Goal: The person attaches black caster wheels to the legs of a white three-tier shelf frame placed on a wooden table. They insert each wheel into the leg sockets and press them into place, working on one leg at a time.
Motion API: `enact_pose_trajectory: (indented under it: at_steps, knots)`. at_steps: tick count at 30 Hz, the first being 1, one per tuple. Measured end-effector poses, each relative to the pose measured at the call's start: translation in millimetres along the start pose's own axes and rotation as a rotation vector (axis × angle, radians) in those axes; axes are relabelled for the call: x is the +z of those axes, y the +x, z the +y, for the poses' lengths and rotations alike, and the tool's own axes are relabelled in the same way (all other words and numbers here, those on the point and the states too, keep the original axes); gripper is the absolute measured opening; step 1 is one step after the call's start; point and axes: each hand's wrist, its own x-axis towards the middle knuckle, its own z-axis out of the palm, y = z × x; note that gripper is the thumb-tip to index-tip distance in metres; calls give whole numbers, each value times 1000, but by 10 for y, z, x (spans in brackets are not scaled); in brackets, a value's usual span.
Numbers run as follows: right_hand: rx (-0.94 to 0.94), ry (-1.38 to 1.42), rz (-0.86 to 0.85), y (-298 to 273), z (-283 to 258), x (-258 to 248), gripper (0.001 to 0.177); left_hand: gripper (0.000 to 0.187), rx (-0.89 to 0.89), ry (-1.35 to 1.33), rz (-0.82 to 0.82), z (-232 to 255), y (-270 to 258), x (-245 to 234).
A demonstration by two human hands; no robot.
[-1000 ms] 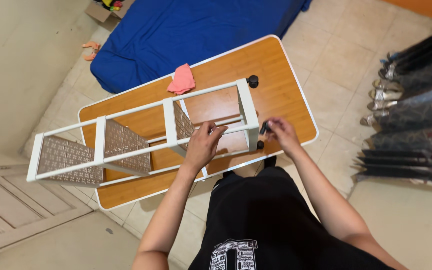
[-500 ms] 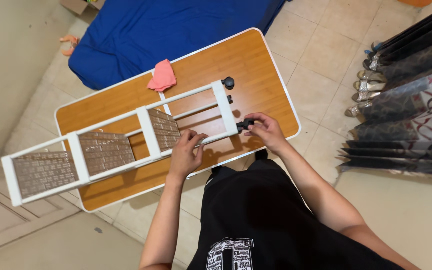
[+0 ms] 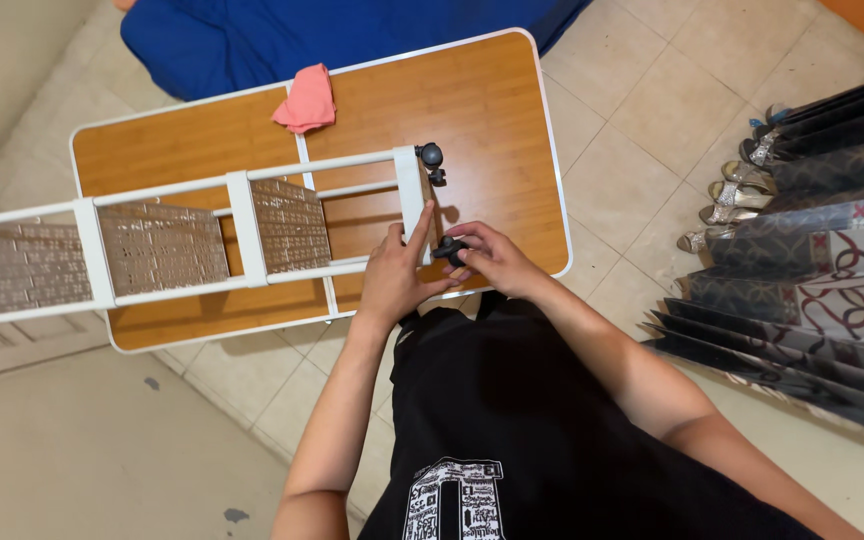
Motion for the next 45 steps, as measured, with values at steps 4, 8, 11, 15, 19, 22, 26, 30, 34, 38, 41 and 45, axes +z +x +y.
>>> enact_pose_trajectory:
  at_steps: [4, 8, 11, 15, 19, 22, 26, 30, 34, 38, 41, 45]
  knots:
    - [-18, -9, -85, 35, 81, -34, 36, 127, -130, 59, -138, -62, 42, 159]
    - [-63, 5, -63, -22, 61, 23, 37, 140, 30, -76, 98, -154, 50, 225]
    - [-3, -16, -35, -20, 8, 30, 38, 145, -13, -45, 46, -150, 47, 230]
    - [9, 31, 49, -17, 72, 43, 38, 148, 8, -45, 63, -152, 40, 245]
    - [-64, 3, 105, -41, 146, 81, 37, 146, 40, -30, 118, -170, 55, 311]
    - [-28, 28, 156, -71, 127, 127, 37, 146, -31, 15, 36, -206, 53, 346]
    - [-16, 60, 214, -122, 120, 280, 37, 144, 2, 3, 82, -213, 53, 374]
    - [-125, 18, 232, -109, 116, 345, 35, 143, -15, 14, 86, -197, 72, 378]
    - [-125, -8, 238, -117, 118, 321, 32, 143, -35, 29, 91, -173, 63, 400]
    - [-85, 23, 245, -118, 96, 328, 29, 142, -38, 56, 84, -153, 64, 383]
    - [-72, 4, 237, -136, 59, 319, 28, 148, -27, 30, 85, -147, 73, 356]
    - [-82, 36, 209, -108, 61, 274, 24, 149, -44, 12, 73, -133, 75, 358]
